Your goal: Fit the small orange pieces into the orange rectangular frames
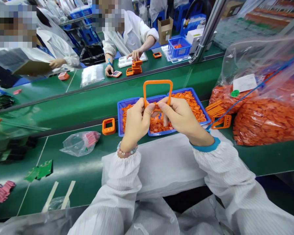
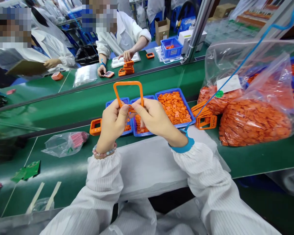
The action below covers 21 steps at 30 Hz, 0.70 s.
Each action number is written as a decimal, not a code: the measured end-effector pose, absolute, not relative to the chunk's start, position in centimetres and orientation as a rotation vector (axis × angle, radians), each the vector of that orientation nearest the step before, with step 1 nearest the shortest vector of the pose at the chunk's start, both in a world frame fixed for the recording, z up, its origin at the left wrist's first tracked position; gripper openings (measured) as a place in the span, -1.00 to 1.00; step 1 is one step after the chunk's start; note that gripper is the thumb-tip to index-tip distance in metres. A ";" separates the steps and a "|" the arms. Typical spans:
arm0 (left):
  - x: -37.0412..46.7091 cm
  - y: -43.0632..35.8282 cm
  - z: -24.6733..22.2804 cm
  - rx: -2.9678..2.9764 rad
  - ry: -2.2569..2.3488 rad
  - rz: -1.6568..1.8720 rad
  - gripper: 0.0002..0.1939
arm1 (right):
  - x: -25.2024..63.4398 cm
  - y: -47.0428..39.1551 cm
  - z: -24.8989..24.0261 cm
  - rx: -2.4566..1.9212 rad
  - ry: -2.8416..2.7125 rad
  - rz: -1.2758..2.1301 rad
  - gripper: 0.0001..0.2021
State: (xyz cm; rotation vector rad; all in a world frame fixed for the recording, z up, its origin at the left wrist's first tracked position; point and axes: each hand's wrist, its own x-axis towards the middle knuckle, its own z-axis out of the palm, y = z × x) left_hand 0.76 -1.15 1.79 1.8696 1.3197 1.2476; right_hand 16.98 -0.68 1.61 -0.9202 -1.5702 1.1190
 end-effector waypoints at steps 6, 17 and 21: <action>0.9 -1.3 1.8 1.887 1.322 1.336 -0.53 | 16.6 -1.2 1.5 -0.910 -1.534 1.083 -0.52; -0.4 -1.5 2.6 1.621 1.357 1.485 -0.46 | 17.8 1.5 0.0 -0.949 -1.883 1.161 -0.52; -0.6 -1.3 2.7 1.588 1.368 1.527 -0.50 | 17.1 3.3 -2.7 -1.396 -2.565 0.704 -0.86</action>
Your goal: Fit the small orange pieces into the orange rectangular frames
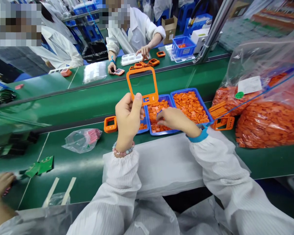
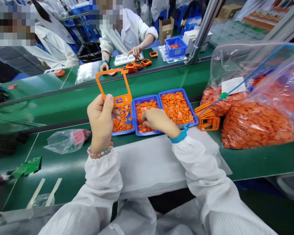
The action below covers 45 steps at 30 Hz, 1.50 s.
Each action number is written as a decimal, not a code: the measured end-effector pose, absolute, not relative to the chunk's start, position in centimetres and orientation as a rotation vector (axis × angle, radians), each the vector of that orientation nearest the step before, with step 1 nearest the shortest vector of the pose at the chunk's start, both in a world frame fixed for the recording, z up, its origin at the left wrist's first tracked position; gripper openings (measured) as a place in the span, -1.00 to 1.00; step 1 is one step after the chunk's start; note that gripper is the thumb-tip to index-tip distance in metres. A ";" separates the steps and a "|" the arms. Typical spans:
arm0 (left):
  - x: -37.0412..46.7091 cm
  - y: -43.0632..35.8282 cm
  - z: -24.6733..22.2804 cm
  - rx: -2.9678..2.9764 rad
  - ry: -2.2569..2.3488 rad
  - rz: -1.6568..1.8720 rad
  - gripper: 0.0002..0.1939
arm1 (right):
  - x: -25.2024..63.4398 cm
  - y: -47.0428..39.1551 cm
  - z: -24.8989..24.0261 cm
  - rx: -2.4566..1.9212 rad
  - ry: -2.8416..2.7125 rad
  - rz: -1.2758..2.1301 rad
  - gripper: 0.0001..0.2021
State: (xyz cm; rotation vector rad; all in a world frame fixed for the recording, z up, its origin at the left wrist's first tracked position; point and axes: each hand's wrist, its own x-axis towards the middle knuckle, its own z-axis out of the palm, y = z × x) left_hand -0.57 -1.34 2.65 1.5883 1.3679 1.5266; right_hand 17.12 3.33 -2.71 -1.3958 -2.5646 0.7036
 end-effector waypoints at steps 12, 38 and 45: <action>-0.1 -0.8 2.2 1.540 1.325 1.435 -0.52 | 16.0 3.6 -4.4 -1.680 -2.887 0.486 -0.65; 1.7 -0.2 0.6 1.454 1.192 1.387 -0.77 | 17.3 0.4 -0.6 -0.841 -1.975 -0.530 -0.77; 0.9 -0.3 1.2 1.464 1.109 1.387 -0.76 | 16.8 0.5 -1.2 -0.851 -1.982 -0.414 -0.72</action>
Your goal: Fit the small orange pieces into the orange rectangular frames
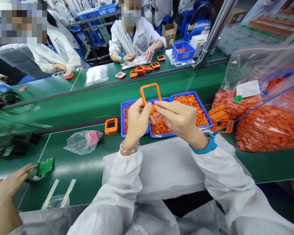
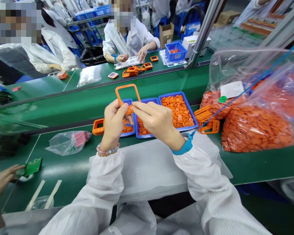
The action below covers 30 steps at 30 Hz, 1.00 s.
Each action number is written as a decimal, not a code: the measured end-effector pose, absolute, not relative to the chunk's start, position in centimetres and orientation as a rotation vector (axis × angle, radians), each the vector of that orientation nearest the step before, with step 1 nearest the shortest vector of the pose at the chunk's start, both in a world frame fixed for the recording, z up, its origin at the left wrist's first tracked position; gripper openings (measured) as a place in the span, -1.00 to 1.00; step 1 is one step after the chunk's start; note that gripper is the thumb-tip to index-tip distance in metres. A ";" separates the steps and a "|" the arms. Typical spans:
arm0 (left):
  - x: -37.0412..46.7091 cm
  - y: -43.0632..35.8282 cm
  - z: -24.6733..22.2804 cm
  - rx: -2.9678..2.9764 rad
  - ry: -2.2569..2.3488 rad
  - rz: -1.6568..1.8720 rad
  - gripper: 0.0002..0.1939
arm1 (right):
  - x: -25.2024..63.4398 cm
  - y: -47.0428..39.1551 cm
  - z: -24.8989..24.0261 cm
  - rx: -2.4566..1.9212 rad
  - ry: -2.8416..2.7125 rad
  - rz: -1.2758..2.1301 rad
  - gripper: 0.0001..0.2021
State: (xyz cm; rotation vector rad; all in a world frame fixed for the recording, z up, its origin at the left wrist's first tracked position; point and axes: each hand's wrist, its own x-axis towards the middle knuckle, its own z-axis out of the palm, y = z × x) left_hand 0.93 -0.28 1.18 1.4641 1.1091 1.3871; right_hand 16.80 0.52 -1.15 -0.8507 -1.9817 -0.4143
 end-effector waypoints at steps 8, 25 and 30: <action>1.1 -0.5 1.3 1.425 1.092 1.379 -0.73 | 16.4 -0.1 -1.3 -0.932 -1.969 -0.503 -0.69; 1.8 -0.8 1.5 1.297 0.988 1.303 -0.62 | 15.8 0.4 -1.3 -0.966 -1.539 0.313 -0.62; 1.7 -0.8 1.4 1.426 1.032 1.276 -0.62 | 16.1 1.3 -1.3 -0.835 -1.466 1.023 -0.62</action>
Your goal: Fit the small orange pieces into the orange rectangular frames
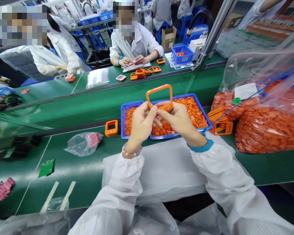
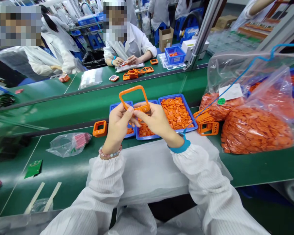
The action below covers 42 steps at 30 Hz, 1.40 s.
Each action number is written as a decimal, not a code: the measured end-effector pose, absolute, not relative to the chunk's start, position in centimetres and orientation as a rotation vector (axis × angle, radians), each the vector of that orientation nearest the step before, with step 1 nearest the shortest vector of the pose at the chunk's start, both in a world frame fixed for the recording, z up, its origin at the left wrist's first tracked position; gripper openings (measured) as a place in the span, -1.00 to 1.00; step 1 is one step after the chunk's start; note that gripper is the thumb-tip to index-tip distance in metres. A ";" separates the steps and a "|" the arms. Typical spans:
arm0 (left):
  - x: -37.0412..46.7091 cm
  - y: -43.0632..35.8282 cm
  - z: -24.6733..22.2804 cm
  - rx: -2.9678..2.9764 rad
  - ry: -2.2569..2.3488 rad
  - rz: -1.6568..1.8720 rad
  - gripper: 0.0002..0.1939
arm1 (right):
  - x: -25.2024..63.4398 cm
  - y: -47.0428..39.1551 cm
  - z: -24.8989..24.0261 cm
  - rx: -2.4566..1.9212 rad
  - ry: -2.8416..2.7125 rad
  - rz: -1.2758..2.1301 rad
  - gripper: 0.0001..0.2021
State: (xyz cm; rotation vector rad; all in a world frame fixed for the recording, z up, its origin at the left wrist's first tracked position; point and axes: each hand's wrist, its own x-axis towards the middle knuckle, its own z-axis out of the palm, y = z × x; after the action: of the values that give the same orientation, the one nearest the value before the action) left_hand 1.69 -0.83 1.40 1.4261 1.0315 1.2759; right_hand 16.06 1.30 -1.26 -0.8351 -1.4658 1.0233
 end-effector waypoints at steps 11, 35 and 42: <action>1.5 -1.5 2.0 1.476 1.082 1.258 -0.61 | 16.3 0.9 0.2 -0.836 -1.393 1.125 -0.55; 1.0 -2.3 2.5 1.328 0.924 1.341 -0.49 | 18.4 -0.7 3.0 -0.762 -1.212 1.504 -0.68; 1.1 -2.6 2.7 1.371 1.003 1.338 -0.42 | 18.3 -0.7 2.9 -0.757 -1.211 1.515 -0.67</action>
State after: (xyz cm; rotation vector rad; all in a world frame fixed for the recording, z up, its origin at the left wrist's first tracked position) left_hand 1.09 -2.55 2.72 1.3707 1.0025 1.3378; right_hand 18.28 -0.72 2.88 -0.7566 -1.2109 1.5155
